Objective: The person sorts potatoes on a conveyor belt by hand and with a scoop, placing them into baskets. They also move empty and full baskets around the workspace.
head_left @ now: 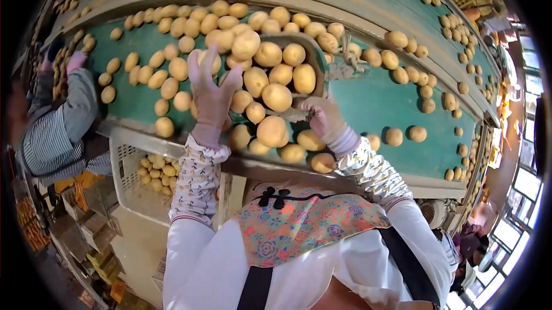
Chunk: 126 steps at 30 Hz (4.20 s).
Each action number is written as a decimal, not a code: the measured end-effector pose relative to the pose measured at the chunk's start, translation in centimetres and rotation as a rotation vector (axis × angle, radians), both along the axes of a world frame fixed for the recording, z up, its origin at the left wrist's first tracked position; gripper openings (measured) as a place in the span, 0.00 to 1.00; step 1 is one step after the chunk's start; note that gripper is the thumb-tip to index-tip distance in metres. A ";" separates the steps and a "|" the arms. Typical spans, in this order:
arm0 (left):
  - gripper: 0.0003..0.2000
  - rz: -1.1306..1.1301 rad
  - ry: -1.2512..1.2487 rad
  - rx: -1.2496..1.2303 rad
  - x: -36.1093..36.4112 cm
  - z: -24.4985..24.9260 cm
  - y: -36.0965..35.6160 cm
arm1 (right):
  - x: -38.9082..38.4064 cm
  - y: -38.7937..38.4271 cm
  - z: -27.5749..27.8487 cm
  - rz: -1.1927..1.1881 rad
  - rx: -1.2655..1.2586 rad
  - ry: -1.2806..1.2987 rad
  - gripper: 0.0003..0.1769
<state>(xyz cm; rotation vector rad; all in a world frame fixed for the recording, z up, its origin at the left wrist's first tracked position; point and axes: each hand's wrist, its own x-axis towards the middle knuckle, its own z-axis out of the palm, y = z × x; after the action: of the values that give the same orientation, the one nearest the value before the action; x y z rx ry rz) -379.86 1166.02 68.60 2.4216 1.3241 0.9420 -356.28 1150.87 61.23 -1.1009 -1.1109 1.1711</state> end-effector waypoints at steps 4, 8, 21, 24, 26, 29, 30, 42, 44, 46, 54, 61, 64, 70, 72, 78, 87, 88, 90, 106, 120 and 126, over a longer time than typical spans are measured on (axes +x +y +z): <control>0.31 0.210 -0.115 0.087 -5.5 6.2 0.3 | -9.5 5.1 12.3 -0.013 -0.044 0.171 0.13; 0.23 0.407 -0.659 -0.154 -20.9 6.6 -3.5 | -21.4 5.2 15.9 0.196 -0.159 -0.039 0.29; 0.30 0.547 -0.030 -0.213 -27.9 -0.4 -2.5 | -1.0 -0.9 10.9 -0.420 -0.025 -0.592 0.32; 0.32 0.316 0.093 -0.297 -22.8 -3.1 1.0 | 16.1 -15.3 12.9 -1.057 -0.396 -0.356 0.22; 0.33 0.294 0.055 -0.392 -21.5 -5.9 2.9 | 22.8 -25.4 13.9 -1.363 -0.515 -0.134 0.16; 0.34 0.351 -0.176 -0.445 -19.3 -7.8 5.9 | 25.3 -33.3 11.4 -1.674 -0.682 0.058 0.12; 0.34 0.326 -0.364 -0.530 -17.5 -6.9 6.2 | 25.5 -34.4 10.0 -1.777 -0.719 0.104 0.10; 0.31 -0.080 -0.221 -0.254 -8.2 -7.6 8.6 | 11.6 -1.6 4.3 -0.573 -0.610 0.169 0.13; 0.31 -0.090 -0.284 -0.250 -7.7 -6.7 7.8 | 6.6 2.0 4.0 -0.368 -0.545 0.099 0.18; 0.33 -0.099 -0.431 -0.350 -6.9 -6.1 6.8 | 0.8 4.0 3.5 -0.526 -0.575 0.480 0.16; 0.30 -0.088 -0.699 -0.657 -10.6 0.9 11.1 | -11.6 9.1 4.1 -0.230 0.167 -0.640 0.11; 0.29 -0.067 -1.169 -0.428 -25.2 8.6 6.8 | -23.9 16.5 16.2 0.102 0.129 -0.314 0.22; 0.26 0.286 -0.785 -0.178 -35.0 9.1 2.8 | -36.0 17.9 17.3 0.265 0.079 -0.039 0.34; 0.26 0.766 -1.023 -0.279 -52.5 3.8 -3.1 | -46.2 16.7 18.5 0.404 0.304 -0.444 0.35; 0.28 0.737 -0.297 -0.109 -55.4 0.9 -3.7 | -43.1 16.8 17.5 0.286 0.263 -0.378 0.29; 0.38 0.179 -0.191 -0.107 -35.6 2.2 4.7 | -10.8 3.9 11.4 -0.509 0.070 -1.419 0.16; 0.35 -0.291 0.284 0.134 -19.2 -0.9 8.1 | 13.5 -29.5 9.0 -1.681 -0.644 0.254 0.05; 0.33 -0.203 0.226 0.218 -21.1 -1.5 10.6 | 13.0 -29.1 8.4 -1.453 -0.621 -0.081 0.04; 0.34 -0.030 0.088 -0.032 -24.4 -2.9 14.0 | 10.6 -24.0 8.6 -0.968 -0.642 -0.720 0.05; 0.35 -0.162 -0.571 -0.496 -18.1 -1.5 15.8 | -20.2 16.2 7.7 -0.447 -0.380 0.479 0.26; 0.35 0.252 -0.973 -0.155 -47.9 10.3 15.7 | -49.1 27.2 19.3 0.200 -0.181 0.117 0.31; 0.34 0.979 -0.713 -0.188 -71.8 8.7 9.9 | -70.2 29.3 20.2 0.537 0.338 -0.288 0.43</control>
<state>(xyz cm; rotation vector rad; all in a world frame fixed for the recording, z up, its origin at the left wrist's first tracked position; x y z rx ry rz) -451.68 1175.90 77.31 0.9968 2.1009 1.5656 -426.45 1180.13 81.45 -0.7367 -1.8340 1.1864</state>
